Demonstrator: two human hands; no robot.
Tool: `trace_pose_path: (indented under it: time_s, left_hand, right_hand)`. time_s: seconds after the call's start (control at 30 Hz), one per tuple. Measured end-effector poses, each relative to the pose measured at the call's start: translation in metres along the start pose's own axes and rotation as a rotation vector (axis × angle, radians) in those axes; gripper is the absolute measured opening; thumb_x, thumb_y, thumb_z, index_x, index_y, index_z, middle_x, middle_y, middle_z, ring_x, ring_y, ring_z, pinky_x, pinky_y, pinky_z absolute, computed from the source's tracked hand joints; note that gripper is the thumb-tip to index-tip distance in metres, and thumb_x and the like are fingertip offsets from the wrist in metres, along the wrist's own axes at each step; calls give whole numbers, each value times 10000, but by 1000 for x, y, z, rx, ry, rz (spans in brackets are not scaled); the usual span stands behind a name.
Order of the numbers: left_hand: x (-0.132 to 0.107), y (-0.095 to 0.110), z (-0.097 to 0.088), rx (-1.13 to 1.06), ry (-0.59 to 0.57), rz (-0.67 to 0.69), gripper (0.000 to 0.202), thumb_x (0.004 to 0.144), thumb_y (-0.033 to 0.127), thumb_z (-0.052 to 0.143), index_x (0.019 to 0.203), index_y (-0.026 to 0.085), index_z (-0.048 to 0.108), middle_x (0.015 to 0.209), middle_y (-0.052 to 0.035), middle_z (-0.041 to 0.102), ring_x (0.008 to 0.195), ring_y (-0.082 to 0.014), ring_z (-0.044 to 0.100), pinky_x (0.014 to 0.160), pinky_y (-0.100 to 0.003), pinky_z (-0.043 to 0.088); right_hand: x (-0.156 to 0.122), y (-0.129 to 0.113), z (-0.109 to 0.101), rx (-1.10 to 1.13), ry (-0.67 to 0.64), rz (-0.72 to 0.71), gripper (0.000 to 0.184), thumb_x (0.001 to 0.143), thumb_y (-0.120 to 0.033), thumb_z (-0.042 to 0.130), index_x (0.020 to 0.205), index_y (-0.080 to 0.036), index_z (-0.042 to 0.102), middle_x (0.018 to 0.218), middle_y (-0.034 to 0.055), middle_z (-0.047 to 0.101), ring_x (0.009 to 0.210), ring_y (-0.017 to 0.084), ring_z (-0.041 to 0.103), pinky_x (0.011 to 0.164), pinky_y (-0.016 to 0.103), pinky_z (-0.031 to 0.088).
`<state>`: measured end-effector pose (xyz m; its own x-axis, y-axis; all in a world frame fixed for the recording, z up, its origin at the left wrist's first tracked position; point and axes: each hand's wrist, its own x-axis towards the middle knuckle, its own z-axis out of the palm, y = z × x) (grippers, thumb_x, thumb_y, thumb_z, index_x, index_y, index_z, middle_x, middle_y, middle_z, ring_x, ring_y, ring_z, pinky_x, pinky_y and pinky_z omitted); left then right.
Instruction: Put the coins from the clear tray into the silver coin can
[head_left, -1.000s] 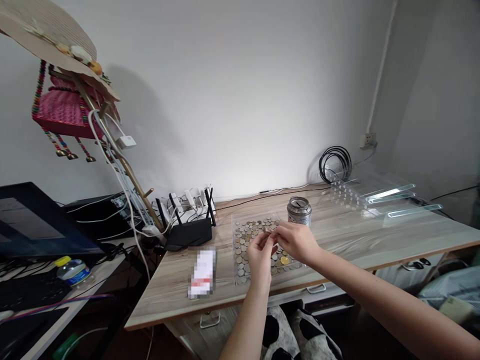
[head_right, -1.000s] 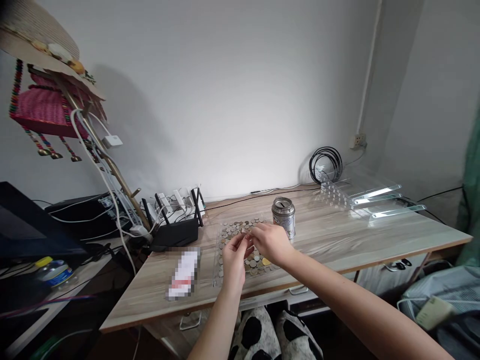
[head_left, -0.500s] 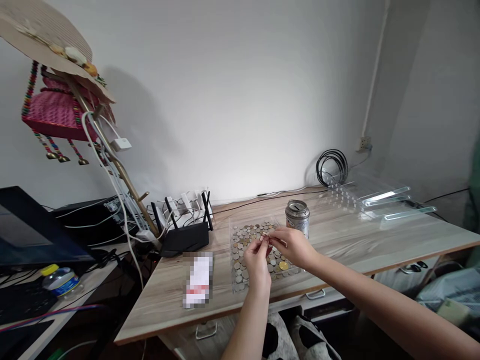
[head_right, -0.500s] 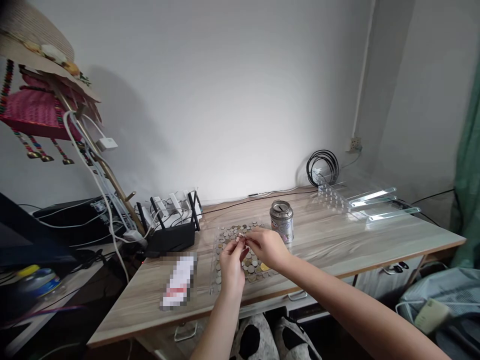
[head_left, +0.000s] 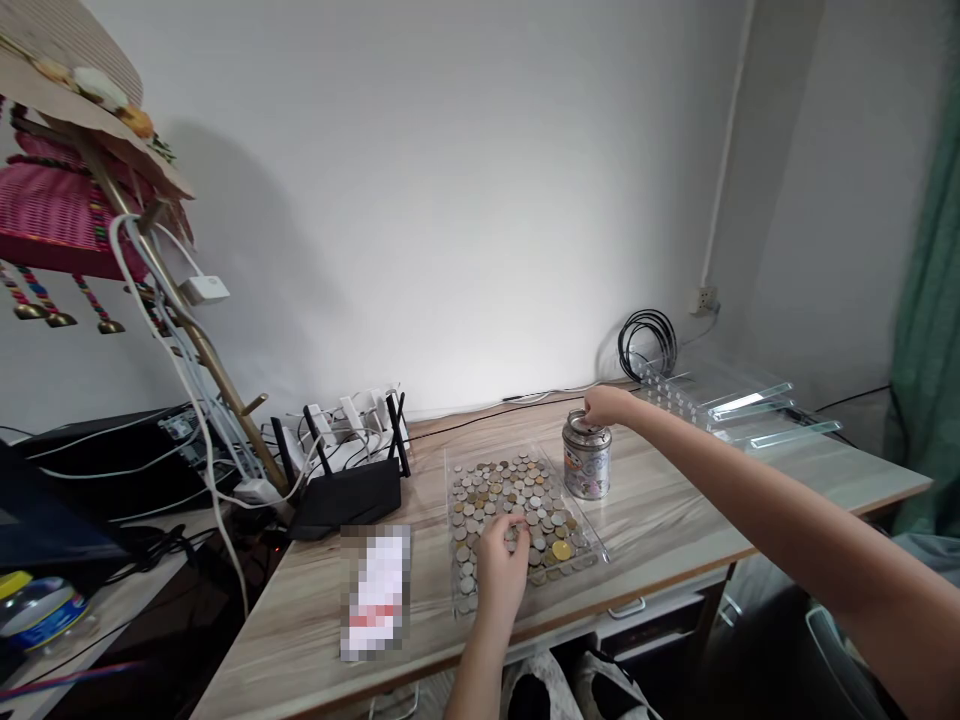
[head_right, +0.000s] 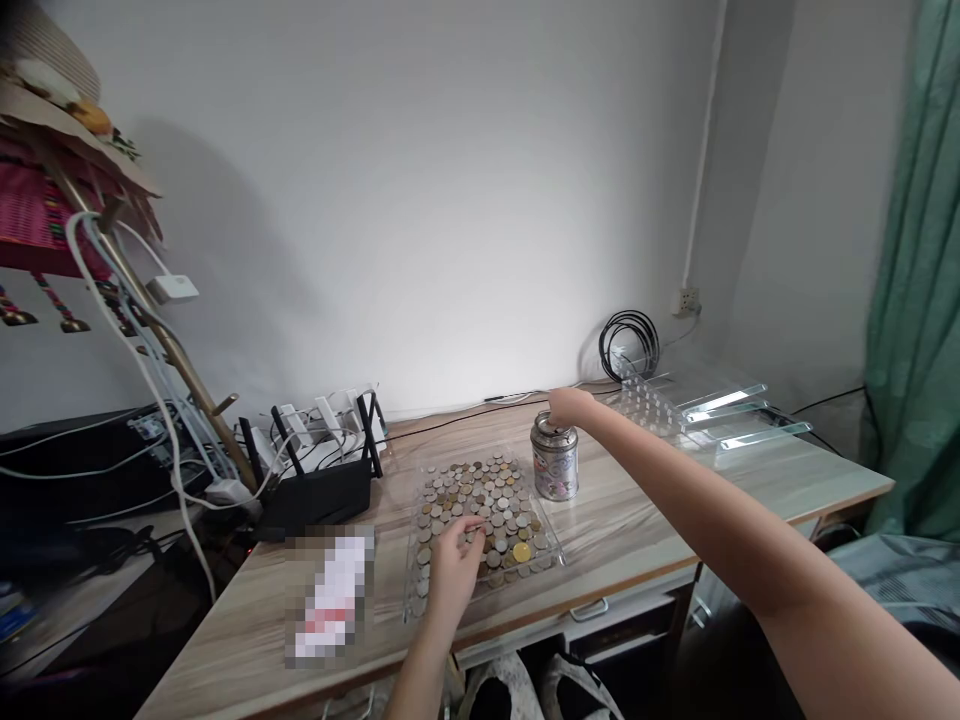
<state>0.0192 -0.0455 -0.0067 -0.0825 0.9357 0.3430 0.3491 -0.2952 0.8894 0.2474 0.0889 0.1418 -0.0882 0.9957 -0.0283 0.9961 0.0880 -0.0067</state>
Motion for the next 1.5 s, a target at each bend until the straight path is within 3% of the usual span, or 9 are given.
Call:
trace_pose_path:
  time_s: [0.2,0.33,0.43,0.57,0.77,1.2,1.4,1.5]
  left_hand:
    - [-4,4,1,162,-24,86,183,707,264,467,794,191,610,850,-57,592,860,-195,524,735,-303,387]
    - [-4,6,0,168,-34,59,190,714,286,461,792,197,608,864,-63,590,845,-195,523,699,-286,382]
    - [-4,7,-1,162,-41,50,190,709,292,464,788,194,608,859,-62,593,838,-196,524,688,-280,380]
    - [-4,7,0,167,-40,51,188,703,288,469,783,189,607,849,-58,597,845,-193,522,683,-273,379]
    - [-4,7,0,127,-27,22,188,697,301,478,785,194,606,856,-60,602,853,-197,524,647,-260,384]
    - [-7,6,0,212,-13,66,170,710,283,466,794,212,597,872,-51,591,853,-197,523,680,-276,385]
    - [-8,8,1,321,-29,76,200,745,274,415,821,199,584,907,-52,570,853,-183,518,704,-283,386]
    - [-8,7,1,362,-20,94,195,747,253,410,820,196,581,917,-50,564,876,-179,512,734,-287,385]
  right_hand:
    - [11,-6,7,-28,-62,59,333,542,-210,617,852,-89,635,907,181,600,823,265,558,621,312,419]
    - [19,-5,4,-9,-182,26,136,565,-211,597,641,-109,646,702,112,631,691,192,573,617,279,417]
    - [26,-7,0,-14,-265,19,87,546,-201,605,527,-118,622,559,71,605,630,173,562,622,282,412]
    - [39,-13,-2,-12,-364,29,111,548,-220,598,523,-114,620,498,47,578,603,162,549,621,289,415]
    - [53,-17,2,17,-494,71,119,589,-209,587,575,-98,627,587,68,606,607,169,564,596,309,434]
    - [49,-19,6,79,-360,73,183,638,-247,579,678,-73,622,570,80,604,577,172,576,574,304,452]
    - [44,-15,7,79,-386,112,147,656,-184,530,644,-64,613,506,60,581,548,174,580,556,303,460]
    - [44,-16,8,80,-298,67,96,610,-162,567,592,-80,614,494,69,577,581,205,587,576,340,459]
